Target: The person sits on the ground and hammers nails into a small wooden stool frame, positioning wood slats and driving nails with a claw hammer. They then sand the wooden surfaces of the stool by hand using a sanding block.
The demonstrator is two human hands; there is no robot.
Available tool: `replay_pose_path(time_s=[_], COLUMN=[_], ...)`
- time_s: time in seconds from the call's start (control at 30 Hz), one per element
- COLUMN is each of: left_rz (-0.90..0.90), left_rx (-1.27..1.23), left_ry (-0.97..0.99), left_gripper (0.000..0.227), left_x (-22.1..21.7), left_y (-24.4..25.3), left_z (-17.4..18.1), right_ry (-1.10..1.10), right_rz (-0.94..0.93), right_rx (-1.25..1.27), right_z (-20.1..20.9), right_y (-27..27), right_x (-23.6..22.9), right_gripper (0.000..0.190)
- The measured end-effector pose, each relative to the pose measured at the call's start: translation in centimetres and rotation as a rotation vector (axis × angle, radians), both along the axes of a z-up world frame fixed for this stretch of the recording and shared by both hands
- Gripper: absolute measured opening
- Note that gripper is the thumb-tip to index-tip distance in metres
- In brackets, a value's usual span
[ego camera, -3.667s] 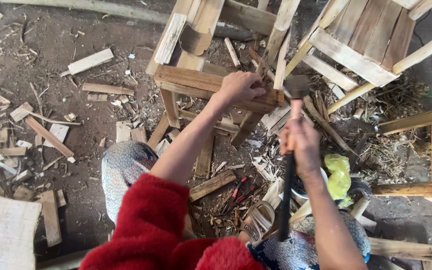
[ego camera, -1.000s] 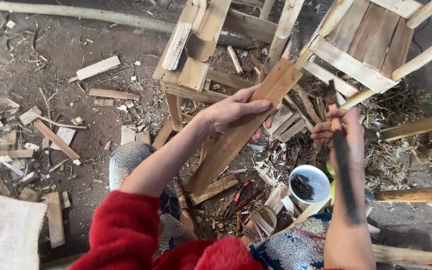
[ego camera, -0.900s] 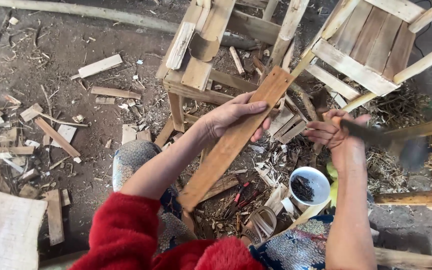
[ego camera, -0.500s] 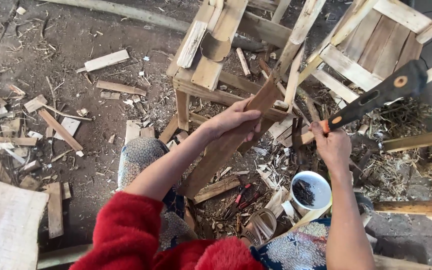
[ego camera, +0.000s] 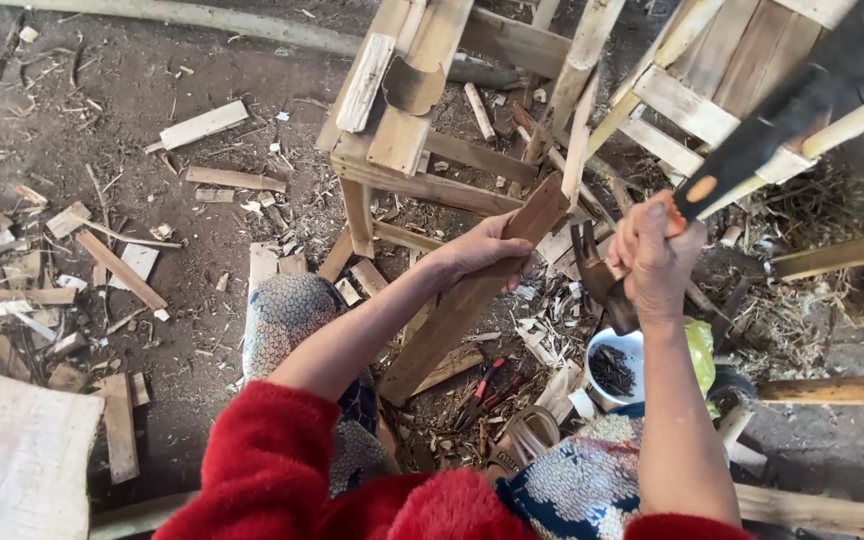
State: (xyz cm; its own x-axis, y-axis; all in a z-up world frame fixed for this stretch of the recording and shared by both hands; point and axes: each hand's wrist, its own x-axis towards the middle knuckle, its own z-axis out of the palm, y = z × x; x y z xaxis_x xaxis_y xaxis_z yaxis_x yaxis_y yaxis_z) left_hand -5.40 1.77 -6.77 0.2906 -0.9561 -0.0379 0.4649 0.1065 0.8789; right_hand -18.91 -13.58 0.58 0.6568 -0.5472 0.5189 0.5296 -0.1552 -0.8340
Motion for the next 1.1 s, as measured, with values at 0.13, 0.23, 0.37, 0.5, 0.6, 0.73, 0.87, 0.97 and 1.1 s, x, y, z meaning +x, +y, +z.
replay_pose_path(time_s=[0.13,0.23,0.37,0.5,0.6,0.73,0.87,0.97,1.1], left_rz=[-0.026,-0.043,-0.061,-0.092,-0.096,-0.116,-0.237,-0.236,-0.093], left_rx=[0.011,0.028,0.052,0.08,0.093,0.085,0.082,0.047,0.07], left_ry=[-0.05,-0.063,-0.1,-0.087,-0.048,0.004,0.172,0.198,0.235], left_gripper=[0.043,0.046,0.043,0.032,0.031,0.026,0.044,0.033,0.029], left_x=[-0.6,-1.2,-2.0,-3.8,-4.0,-4.7,-6.7,-8.3,-10.3], left_y=[-1.1,-1.3,-1.7,-1.0,-1.1,-1.3,0.9,1.7,1.2], left_z=[-0.8,-0.9,-0.9,-0.1,-0.4,-1.0,1.8,0.9,-0.4], right_ry=[0.04,0.045,0.044,0.008,-0.034,-0.054,-0.119,-0.15,-0.254], right_rz=[-0.004,-0.02,-0.051,-0.079,-0.115,-0.218,-0.237,-0.164,-0.199], right_rx=[-0.003,-0.03,-0.033,-0.014,0.002,-0.002,0.22,0.418,0.619], right_z=[-0.3,-0.1,0.9,1.3,0.3,0.3,2.6,2.4,1.8], right_y=[0.5,0.6,0.6,0.6,-0.2,-1.3,-0.9,-1.7,-2.0], right_x=[0.3,0.3,-0.1,-0.2,-0.1,-0.2,-1.3,-2.1,-2.1], right_gripper=[0.041,0.042,0.043,0.044,0.043,0.051,0.041,0.04,0.045])
